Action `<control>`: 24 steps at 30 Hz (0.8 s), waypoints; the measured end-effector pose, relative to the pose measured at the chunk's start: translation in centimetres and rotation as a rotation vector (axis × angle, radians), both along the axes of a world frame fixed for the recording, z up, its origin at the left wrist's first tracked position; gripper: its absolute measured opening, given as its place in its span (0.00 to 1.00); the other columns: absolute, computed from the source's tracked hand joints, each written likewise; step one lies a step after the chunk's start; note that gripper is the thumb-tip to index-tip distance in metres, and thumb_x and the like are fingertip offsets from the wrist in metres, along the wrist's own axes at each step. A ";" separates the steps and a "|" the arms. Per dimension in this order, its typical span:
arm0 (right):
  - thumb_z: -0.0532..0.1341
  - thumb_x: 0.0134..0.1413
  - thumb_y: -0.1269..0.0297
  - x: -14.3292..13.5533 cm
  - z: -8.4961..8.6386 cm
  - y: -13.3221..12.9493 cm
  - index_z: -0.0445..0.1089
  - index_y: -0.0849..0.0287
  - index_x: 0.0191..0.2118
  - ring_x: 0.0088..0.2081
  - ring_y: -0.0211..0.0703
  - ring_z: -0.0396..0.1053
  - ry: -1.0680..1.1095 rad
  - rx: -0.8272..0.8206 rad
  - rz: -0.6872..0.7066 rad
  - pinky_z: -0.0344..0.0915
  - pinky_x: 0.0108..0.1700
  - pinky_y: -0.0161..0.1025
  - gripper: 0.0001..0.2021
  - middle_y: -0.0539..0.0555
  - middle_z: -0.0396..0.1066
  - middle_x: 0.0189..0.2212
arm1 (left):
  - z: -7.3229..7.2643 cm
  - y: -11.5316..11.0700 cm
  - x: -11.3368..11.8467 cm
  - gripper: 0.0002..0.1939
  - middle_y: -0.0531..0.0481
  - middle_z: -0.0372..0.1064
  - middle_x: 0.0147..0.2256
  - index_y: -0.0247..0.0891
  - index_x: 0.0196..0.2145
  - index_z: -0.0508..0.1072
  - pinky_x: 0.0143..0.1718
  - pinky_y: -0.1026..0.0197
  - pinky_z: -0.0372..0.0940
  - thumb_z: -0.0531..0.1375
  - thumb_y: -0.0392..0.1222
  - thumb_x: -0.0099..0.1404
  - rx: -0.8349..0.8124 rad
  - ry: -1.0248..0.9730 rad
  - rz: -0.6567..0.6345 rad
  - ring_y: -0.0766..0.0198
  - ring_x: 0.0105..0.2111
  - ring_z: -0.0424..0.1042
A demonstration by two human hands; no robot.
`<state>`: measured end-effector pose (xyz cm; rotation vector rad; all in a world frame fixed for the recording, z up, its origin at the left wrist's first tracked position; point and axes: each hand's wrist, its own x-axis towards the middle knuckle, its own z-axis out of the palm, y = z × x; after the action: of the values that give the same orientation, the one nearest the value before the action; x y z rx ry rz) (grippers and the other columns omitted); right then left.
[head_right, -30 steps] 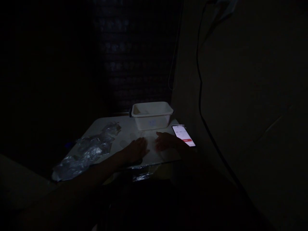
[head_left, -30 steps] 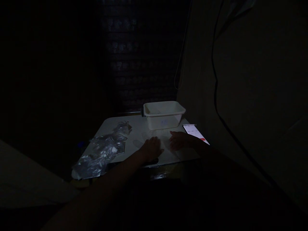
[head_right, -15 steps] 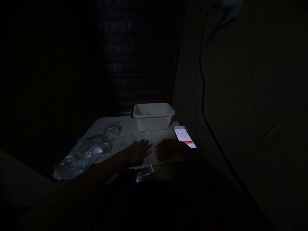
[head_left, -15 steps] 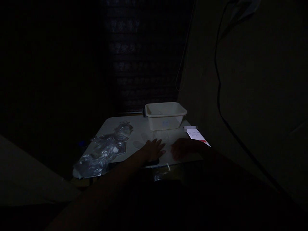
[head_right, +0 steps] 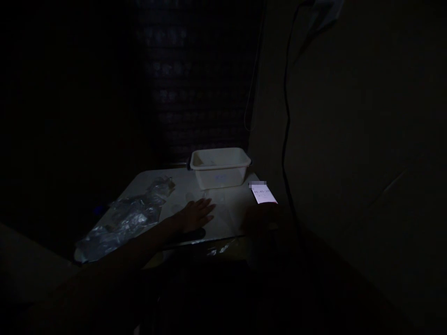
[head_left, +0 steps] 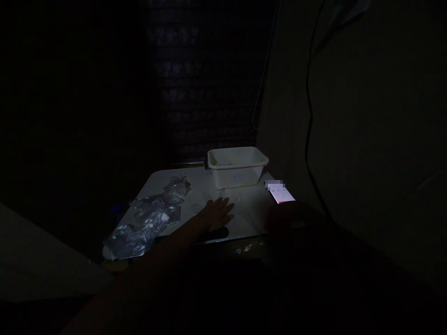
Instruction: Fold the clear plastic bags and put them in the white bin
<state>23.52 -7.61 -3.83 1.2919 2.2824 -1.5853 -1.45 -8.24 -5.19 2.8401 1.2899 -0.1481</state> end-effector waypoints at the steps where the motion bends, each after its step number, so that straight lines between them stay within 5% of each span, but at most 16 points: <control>1: 0.55 0.42 0.61 -0.3 -0.1 0.0 0.68 0.66 0.24 0.21 0.35 0.65 0.017 0.037 -0.042 0.61 0.25 0.32 0.12 0.53 0.68 0.19 | 0.4 0.1 -0.2 0.25 0.44 0.41 0.55 0.41 0.53 0.47 0.46 0.50 0.46 0.37 0.52 0.60 0.026 -0.018 0.021 0.54 0.53 0.43; 5: 0.46 0.49 0.63 -2.7 -0.5 0.6 0.67 0.67 0.31 0.24 0.37 0.66 -0.007 0.476 -0.255 0.62 0.27 0.35 0.15 0.55 0.69 0.24 | 1.9 0.8 -2.2 0.22 0.38 0.62 0.43 0.35 0.44 0.62 0.38 0.54 0.56 0.39 0.48 0.59 0.110 -0.013 0.255 0.53 0.42 0.61; 9: 0.47 0.47 0.67 -5.6 -1.3 1.2 0.65 0.63 0.40 0.40 0.42 0.63 -0.148 0.823 -0.246 0.58 0.41 0.38 0.15 0.57 0.66 0.40 | 1.9 1.5 -5.2 0.18 0.38 0.66 0.33 0.31 0.33 0.68 0.30 0.60 0.59 0.45 0.45 0.56 0.038 0.034 0.525 0.55 0.34 0.67; 16: 0.45 0.49 0.65 -8.3 -2.0 1.0 0.57 0.56 0.49 0.42 0.43 0.63 -0.422 0.952 -0.052 0.59 0.40 0.39 0.20 0.55 0.65 0.42 | 0.0 2.5 -6.1 0.17 0.40 0.68 0.29 0.32 0.29 0.69 0.27 0.64 0.57 0.45 0.44 0.55 -0.004 -0.099 0.583 0.59 0.30 0.67; 24: 0.44 0.48 0.66 -8.5 -1.7 0.6 0.59 0.58 0.48 0.42 0.43 0.63 -0.469 0.937 -0.052 0.58 0.40 0.38 0.20 0.55 0.65 0.42 | 1.3 3.6 -5.9 0.12 0.44 0.68 0.24 0.32 0.21 0.68 0.25 0.66 0.57 0.50 0.41 0.53 -0.080 -0.461 0.735 0.62 0.27 0.67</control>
<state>15.05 -7.02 -5.54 1.6224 2.6923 -0.0664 -7.35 -4.66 -3.93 1.9725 1.9915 0.4226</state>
